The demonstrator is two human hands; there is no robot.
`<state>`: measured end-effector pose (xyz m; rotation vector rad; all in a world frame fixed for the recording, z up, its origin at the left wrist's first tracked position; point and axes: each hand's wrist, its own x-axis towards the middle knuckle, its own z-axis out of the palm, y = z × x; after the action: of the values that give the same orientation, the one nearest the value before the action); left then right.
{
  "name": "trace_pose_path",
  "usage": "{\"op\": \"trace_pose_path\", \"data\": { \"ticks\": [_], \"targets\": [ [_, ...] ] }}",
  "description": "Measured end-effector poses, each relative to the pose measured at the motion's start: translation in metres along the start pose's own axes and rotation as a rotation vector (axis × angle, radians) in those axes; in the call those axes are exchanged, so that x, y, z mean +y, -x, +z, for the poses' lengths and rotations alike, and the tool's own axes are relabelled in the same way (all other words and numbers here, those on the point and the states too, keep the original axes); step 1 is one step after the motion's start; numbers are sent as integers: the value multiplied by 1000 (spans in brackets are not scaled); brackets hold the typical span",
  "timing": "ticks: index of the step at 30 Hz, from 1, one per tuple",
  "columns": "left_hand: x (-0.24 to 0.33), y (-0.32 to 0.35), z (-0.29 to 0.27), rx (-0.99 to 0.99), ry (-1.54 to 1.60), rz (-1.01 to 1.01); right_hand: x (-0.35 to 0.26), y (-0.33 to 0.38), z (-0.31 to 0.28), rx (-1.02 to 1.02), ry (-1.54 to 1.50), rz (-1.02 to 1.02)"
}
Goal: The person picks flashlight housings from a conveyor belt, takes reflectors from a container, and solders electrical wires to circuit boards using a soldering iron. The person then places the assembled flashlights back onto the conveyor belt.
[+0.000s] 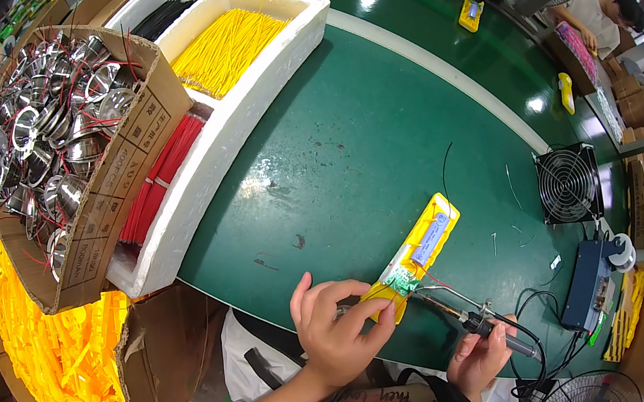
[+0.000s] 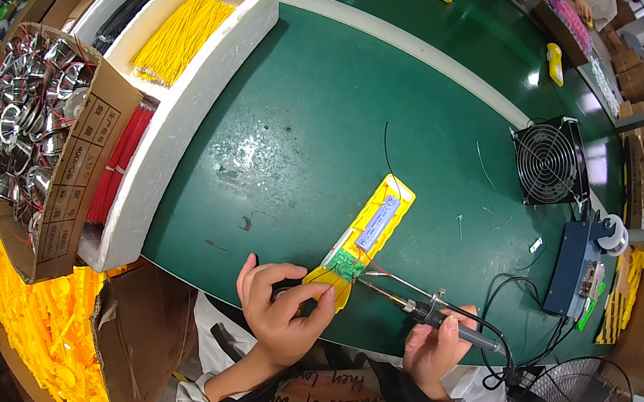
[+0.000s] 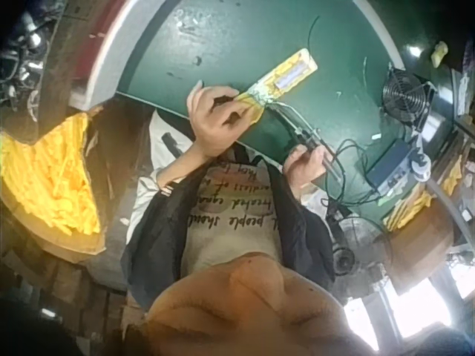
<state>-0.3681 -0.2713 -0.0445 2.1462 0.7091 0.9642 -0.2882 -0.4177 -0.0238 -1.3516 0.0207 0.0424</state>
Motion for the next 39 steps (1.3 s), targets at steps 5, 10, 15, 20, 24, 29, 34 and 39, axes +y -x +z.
{"op": "trace_pose_path", "data": {
  "ticks": [5,10,15,20,24,29,34,39],
  "targets": [
    [0,1,-1,6,-7,7,-7,6,9,-59,64,21],
    [-2,3,-1,14,-16,21,-8,8,8,-74,111,13],
    [-3,4,-1,25,-11,27,-9,7,8,-79,138,12],
    [-3,3,-1,21,-14,33,-10,6,9,-94,158,5],
    [-3,4,0,22,-16,30,-10,7,10,-110,160,-18],
    [-3,6,0,25,19,6,-9,8,8,-117,164,-27],
    [-4,6,0,19,11,8,-10,10,14,-80,253,-62],
    [-4,6,1,18,3,9,-10,11,14,-80,253,-69]
  ]
}}
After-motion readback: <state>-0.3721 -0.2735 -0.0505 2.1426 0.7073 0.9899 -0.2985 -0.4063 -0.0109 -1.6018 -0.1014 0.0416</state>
